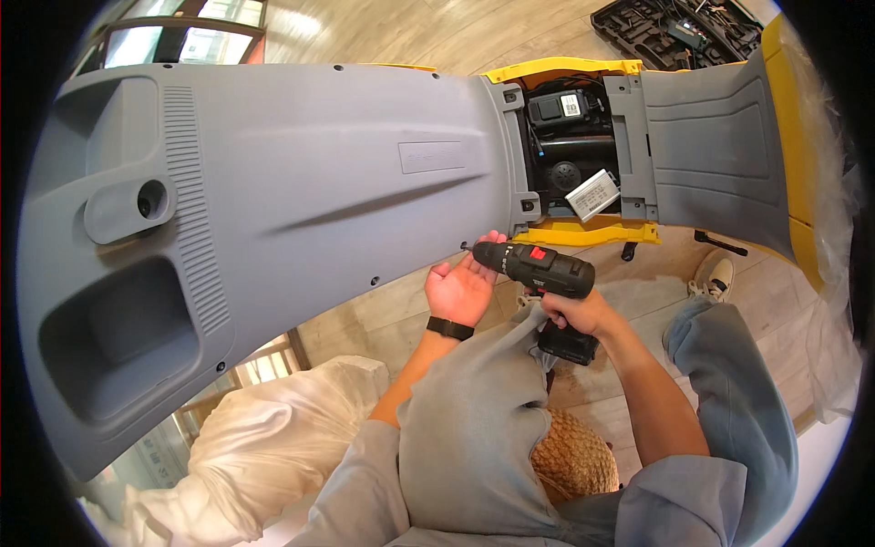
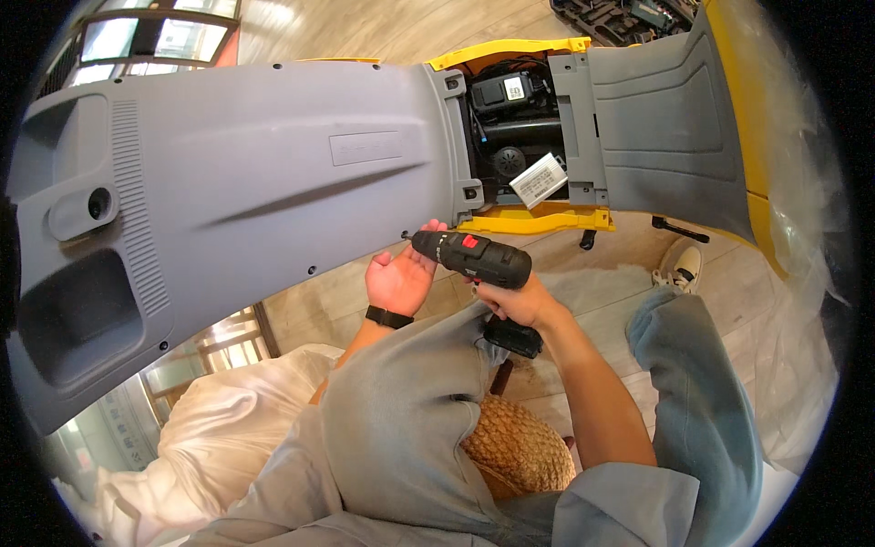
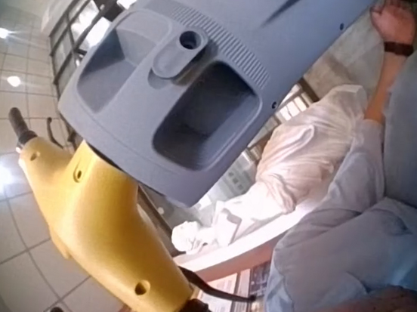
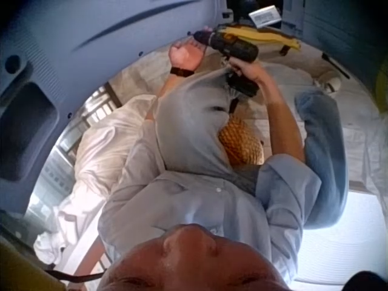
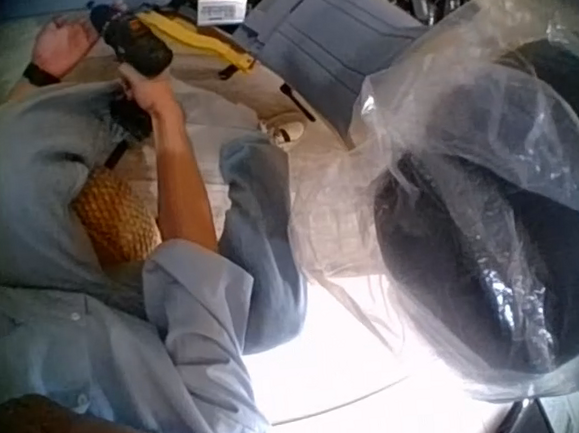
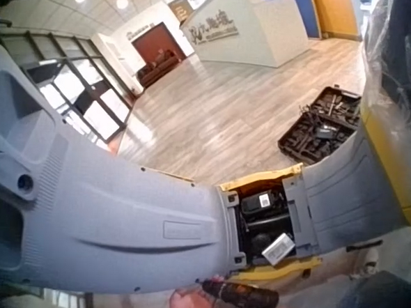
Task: Using a power drill and hands to disassemble or repair panels on an electric scooter.
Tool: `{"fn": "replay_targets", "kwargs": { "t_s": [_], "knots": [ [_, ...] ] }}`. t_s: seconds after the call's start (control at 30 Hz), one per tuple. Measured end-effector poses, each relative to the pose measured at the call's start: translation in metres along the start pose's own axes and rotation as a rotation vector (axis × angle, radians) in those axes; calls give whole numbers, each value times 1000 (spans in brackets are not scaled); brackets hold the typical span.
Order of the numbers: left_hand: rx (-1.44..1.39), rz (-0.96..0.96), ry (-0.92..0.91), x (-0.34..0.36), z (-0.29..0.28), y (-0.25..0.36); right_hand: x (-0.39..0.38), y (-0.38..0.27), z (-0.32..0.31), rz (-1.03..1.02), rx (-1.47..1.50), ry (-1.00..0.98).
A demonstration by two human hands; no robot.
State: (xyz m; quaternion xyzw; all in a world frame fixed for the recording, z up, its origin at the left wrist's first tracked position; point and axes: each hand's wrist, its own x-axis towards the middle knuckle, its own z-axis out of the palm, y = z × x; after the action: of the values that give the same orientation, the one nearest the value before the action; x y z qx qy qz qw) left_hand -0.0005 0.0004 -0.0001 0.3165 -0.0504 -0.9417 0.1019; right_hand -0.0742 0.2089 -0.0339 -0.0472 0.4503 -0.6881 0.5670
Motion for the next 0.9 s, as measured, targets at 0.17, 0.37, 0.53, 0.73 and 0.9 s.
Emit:
{"fn": "replay_targets", "kwargs": {
  "t_s": [0.17,0.37,0.53,0.73,0.9],
  "knots": [
    [-59,-62,-68,-1,2,0,-3,-1,8,-36,88,41],
    [-25,-42,-33,-5,7,-1,-7,-4,10,-22,60,13],
    [-20,-30,-25,-3,8,-4,-8,0,9,-9,66,39],
    [7,-25,-46,-3,5,-4,-6,2,6,-10,70,18],
    [-8,-36,-53,-2,4,-3,-6,1,7,-36,32,26]
  ]
}}
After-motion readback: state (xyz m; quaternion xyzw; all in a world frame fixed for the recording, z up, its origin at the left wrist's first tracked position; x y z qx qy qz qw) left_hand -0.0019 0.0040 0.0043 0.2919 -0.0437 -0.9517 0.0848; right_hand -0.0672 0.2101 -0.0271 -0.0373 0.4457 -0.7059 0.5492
